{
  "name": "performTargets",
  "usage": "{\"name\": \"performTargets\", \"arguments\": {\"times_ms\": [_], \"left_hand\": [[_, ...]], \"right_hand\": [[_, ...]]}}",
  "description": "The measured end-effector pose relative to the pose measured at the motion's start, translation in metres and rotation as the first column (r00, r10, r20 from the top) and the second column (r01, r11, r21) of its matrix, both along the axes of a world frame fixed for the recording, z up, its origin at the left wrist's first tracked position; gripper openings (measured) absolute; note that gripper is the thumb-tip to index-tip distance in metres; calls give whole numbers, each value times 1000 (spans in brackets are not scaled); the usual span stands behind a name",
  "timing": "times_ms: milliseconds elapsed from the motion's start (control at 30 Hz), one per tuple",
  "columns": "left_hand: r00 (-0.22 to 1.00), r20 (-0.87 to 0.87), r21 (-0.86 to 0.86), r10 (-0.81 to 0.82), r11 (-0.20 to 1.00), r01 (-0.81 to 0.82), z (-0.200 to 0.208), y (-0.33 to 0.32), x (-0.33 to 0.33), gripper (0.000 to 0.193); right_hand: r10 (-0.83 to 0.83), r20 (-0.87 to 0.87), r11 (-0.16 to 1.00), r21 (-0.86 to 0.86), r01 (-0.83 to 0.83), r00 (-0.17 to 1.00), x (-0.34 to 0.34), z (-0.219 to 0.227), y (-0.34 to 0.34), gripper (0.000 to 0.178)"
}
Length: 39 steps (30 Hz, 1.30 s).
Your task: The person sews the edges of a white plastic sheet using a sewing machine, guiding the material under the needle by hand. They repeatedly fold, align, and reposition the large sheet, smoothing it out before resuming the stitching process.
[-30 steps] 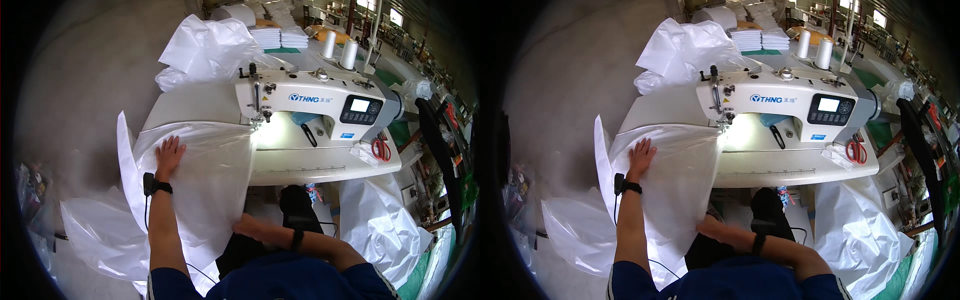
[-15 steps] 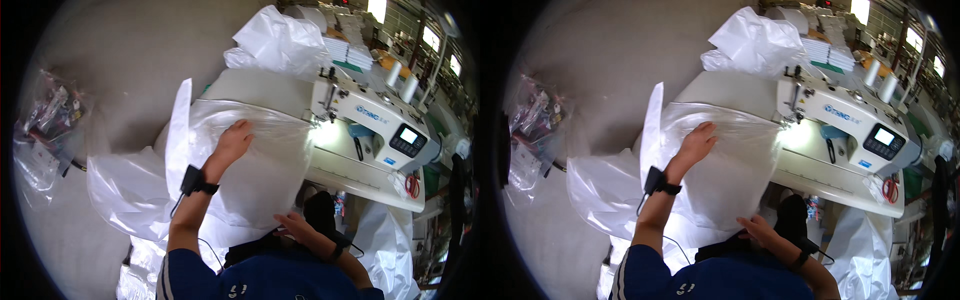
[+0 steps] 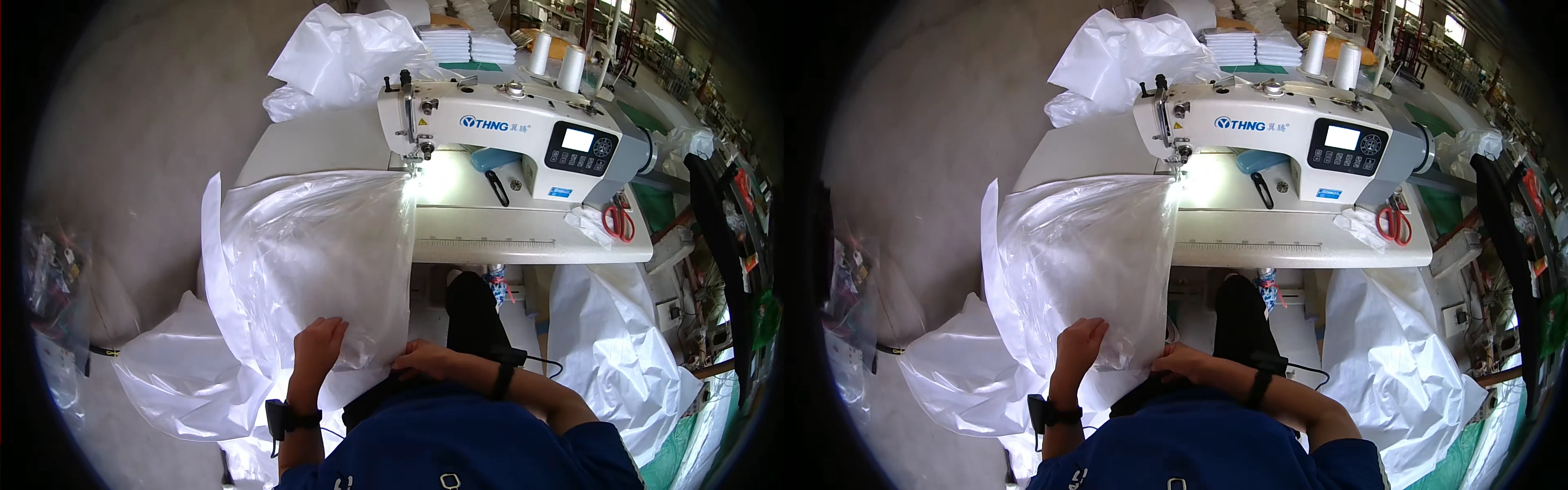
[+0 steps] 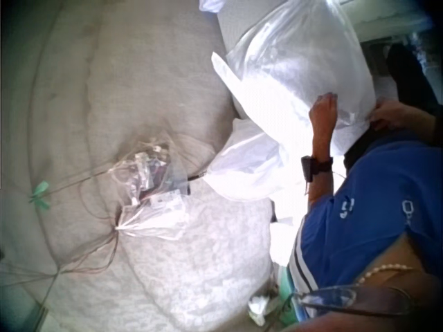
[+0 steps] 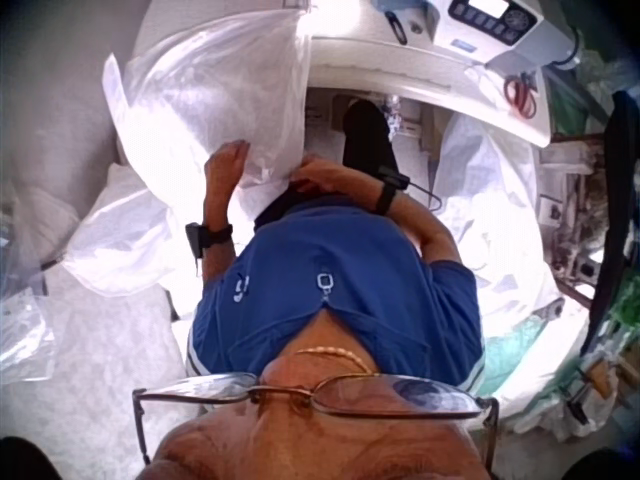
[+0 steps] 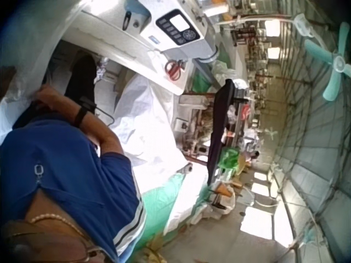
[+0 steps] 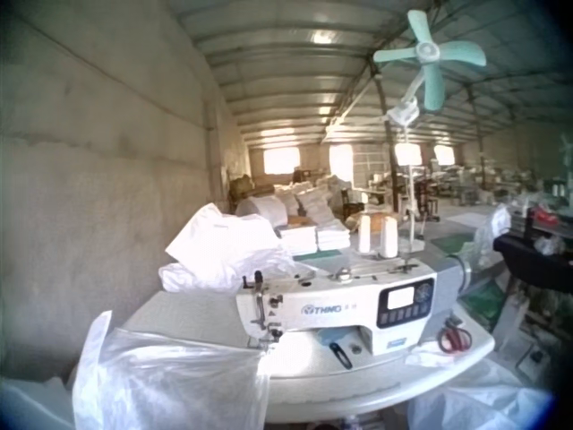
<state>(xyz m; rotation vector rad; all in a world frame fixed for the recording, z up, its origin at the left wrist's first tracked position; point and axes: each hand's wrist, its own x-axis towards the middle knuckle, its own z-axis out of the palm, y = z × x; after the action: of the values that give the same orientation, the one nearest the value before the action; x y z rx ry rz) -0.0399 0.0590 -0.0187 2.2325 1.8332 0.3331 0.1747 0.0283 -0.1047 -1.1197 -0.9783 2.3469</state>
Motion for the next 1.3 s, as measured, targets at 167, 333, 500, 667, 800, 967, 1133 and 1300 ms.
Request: {"name": "performTargets", "arguments": {"times_ms": [167, 333, 500, 667, 800, 967, 1133, 1300], "left_hand": [[877, 98, 234, -470, 868, 439, -4, -19, 20, 16], [953, -29, 462, -302, 841, 281, 9, -19, 8, 11], [972, 162, 494, -171, 867, 70, 27, -18, -22, 10], [886, 451, 66, 111, 985, -157, 48, -15, -17, 2], [987, 154, 596, 53, 792, -135, 73, -10, -16, 9], [804, 358, 149, -476, 879, 454, 31, -40, -23, 31], [881, -16, -591, -472, 715, 373, -21, -74, -64, 32], [960, 221, -791, -175, 544, 281, 1, -143, -74, 24]], "right_hand": [[-157, -1, 984, -85, 156, 988, -4, -6, -5, 37], [-131, 67, 991, -7, 132, 989, -3, -15, -7, 43], [-267, 401, 850, 527, 18, 877, 0, 9, -9, 41], [-526, -120, 751, 400, 526, 842, -8, 52, 9, 44], [-126, 321, 662, 732, -161, 939, -27, 50, 18, 42], [-44, 770, 28, 638, -770, 637, -54, 18, -13, 33], [-42, 644, -221, 739, -636, 764, -45, 16, -15, 15], [-244, 324, -197, 906, -374, 914, -28, 41, -24, 18]]}}
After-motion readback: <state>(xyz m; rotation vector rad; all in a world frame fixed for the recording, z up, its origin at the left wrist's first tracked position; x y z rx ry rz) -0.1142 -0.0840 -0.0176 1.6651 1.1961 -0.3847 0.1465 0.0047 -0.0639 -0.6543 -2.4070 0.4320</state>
